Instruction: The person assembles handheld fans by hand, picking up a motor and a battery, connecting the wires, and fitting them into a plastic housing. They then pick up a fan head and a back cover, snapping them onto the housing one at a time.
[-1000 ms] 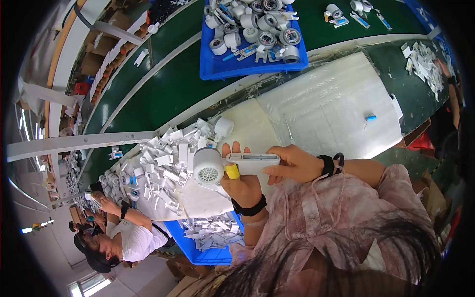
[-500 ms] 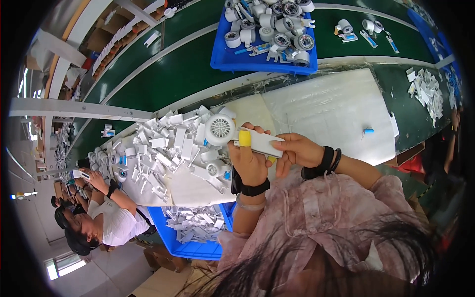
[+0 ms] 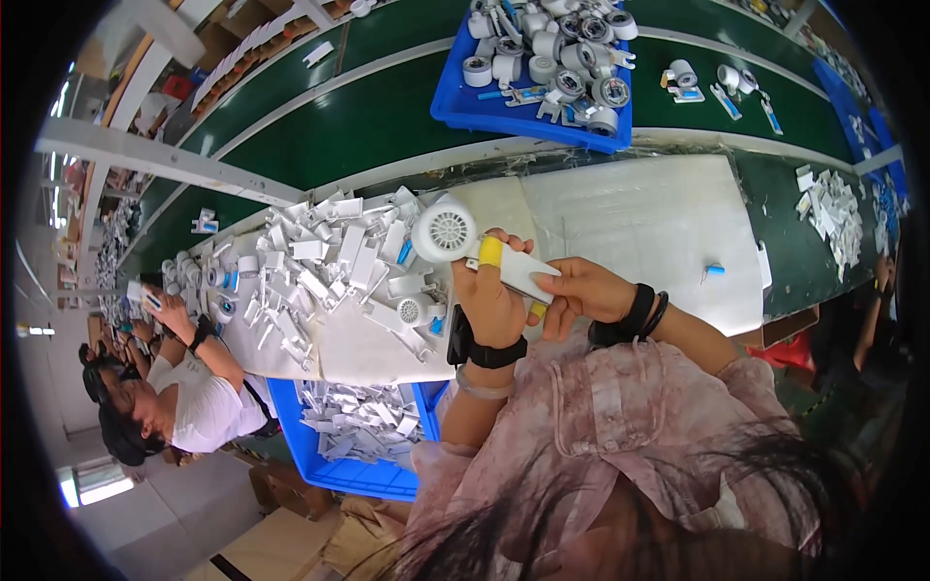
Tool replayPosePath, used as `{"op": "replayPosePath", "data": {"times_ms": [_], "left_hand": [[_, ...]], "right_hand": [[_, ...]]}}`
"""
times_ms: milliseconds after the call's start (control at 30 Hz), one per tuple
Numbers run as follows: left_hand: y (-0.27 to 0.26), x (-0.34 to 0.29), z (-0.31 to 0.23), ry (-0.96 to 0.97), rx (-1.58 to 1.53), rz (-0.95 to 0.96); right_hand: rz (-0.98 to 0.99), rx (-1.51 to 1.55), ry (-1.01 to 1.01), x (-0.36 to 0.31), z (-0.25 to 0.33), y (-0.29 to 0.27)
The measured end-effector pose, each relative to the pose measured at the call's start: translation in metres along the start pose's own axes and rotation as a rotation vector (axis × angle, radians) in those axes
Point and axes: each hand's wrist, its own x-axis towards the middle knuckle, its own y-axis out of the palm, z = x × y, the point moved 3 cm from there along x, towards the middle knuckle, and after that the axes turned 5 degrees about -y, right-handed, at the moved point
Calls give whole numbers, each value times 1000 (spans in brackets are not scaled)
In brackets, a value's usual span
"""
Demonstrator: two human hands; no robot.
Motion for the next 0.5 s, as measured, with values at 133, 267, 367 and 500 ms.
{"op": "replayPosePath", "data": {"times_ms": [133,267,367,500], "left_hand": [[-2,1,8,-23,-18,-18],[-4,2,6,-23,-11,20],[3,-1,0,-31,18,-28],[2,-3,-4,-118,82,-8]], "right_hand": [[-39,-40,-31,-1,-7,-6],[-72,-73,-50,-2,-5,-1],[-125,-203,-87,-3,-2,2],[-266,-459,-215,-10,7,13]]}}
